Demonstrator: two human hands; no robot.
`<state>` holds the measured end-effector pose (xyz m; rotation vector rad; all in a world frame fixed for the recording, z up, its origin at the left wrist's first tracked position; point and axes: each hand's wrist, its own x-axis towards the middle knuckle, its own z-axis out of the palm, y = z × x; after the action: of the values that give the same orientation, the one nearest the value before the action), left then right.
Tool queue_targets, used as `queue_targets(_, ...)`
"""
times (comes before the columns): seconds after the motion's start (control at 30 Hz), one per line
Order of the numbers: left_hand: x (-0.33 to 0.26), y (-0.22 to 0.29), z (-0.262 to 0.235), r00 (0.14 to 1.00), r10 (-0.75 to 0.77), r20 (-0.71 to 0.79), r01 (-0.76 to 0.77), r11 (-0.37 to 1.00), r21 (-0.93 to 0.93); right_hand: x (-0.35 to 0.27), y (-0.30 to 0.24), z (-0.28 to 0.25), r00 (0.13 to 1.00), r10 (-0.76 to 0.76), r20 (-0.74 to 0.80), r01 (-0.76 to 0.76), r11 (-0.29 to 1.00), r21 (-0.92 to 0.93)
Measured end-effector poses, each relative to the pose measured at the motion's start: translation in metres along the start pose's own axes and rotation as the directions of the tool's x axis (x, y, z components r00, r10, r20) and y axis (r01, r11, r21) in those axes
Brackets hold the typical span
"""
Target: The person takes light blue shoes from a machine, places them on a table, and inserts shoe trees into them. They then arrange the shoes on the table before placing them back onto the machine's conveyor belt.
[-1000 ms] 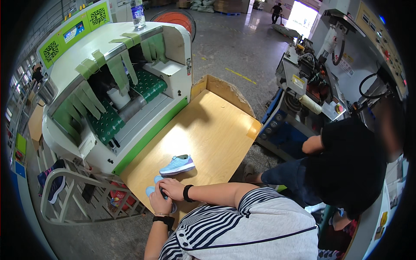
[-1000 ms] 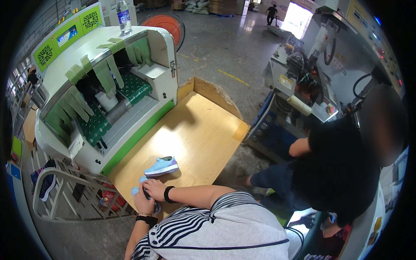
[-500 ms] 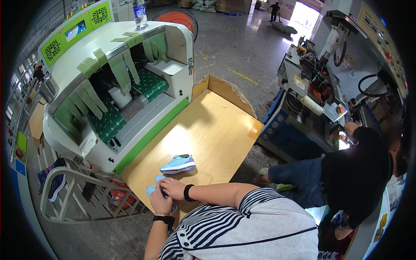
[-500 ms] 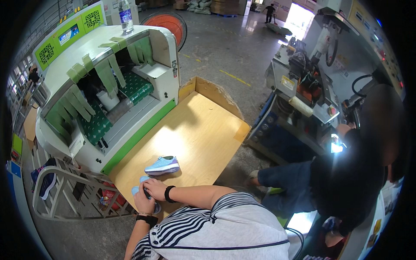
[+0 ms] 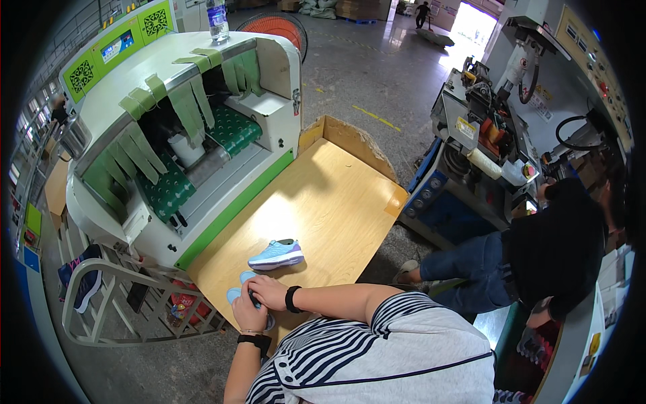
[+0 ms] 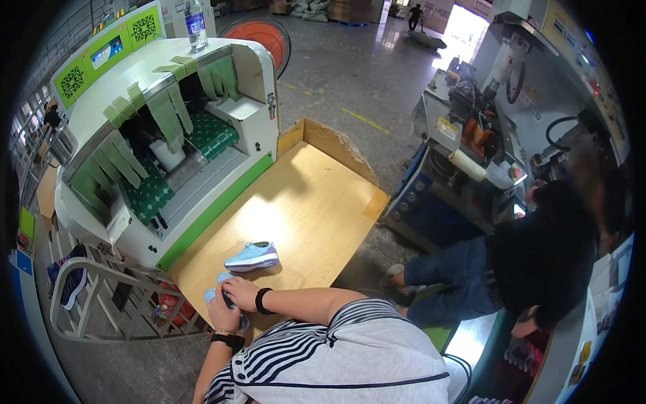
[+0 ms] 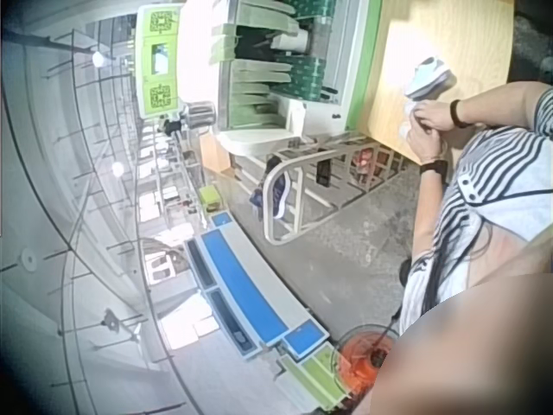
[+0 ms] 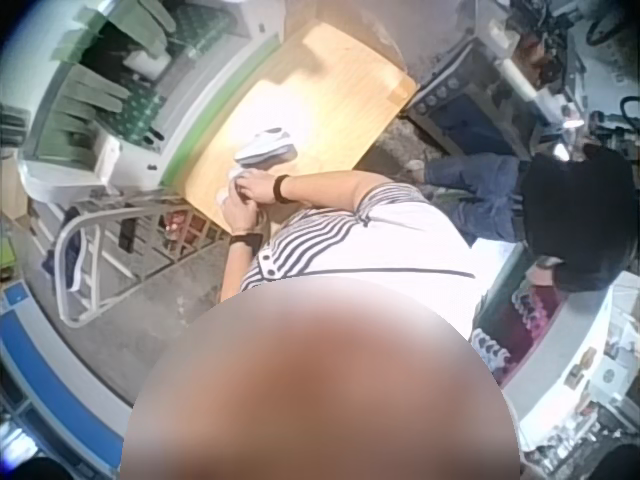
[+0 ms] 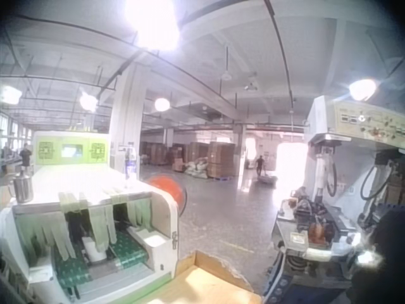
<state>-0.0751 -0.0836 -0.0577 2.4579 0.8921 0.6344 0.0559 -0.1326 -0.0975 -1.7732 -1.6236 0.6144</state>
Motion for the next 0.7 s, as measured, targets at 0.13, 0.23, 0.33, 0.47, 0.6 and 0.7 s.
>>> queue_targets(0.13,-0.0008,-0.0022,0.0007,1.0,-0.002,0.0,0.002,1.0,0.001,0.0001,-0.0015,-0.0008,1.0,0.002,0.006,-0.002,1.0,0.009)
queue_targets(0.23,-0.0005,-0.0027,0.0014,1.0,0.012,-0.01,-0.012,1.0,0.001,-0.0004,-0.0022,-0.0027,1.0,0.007,0.009,-0.007,1.0,0.018)
queue_targets(0.33,-0.0021,-0.0061,0.0033,0.999,0.025,-0.033,-0.025,1.0,0.012,0.0004,-0.0042,-0.0031,1.0,0.004,0.013,-0.004,1.0,0.019)
queue_targets(0.47,-0.0008,-0.0005,0.0002,1.0,0.012,-0.013,-0.012,1.0,0.0,0.0,-0.0027,-0.0036,1.0,0.008,0.014,-0.008,1.0,0.025)
queue_targets(0.6,-0.0007,-0.0017,0.0007,0.999,0.022,-0.023,-0.023,1.0,-0.004,0.0003,-0.0039,-0.0043,1.0,0.009,0.019,-0.01,1.0,0.023)
queue_targets(0.7,-0.0007,-0.0011,0.0,1.0,0.007,-0.008,-0.007,1.0,-0.006,0.0,-0.0037,-0.0042,1.0,0.008,0.016,-0.008,1.0,0.019)
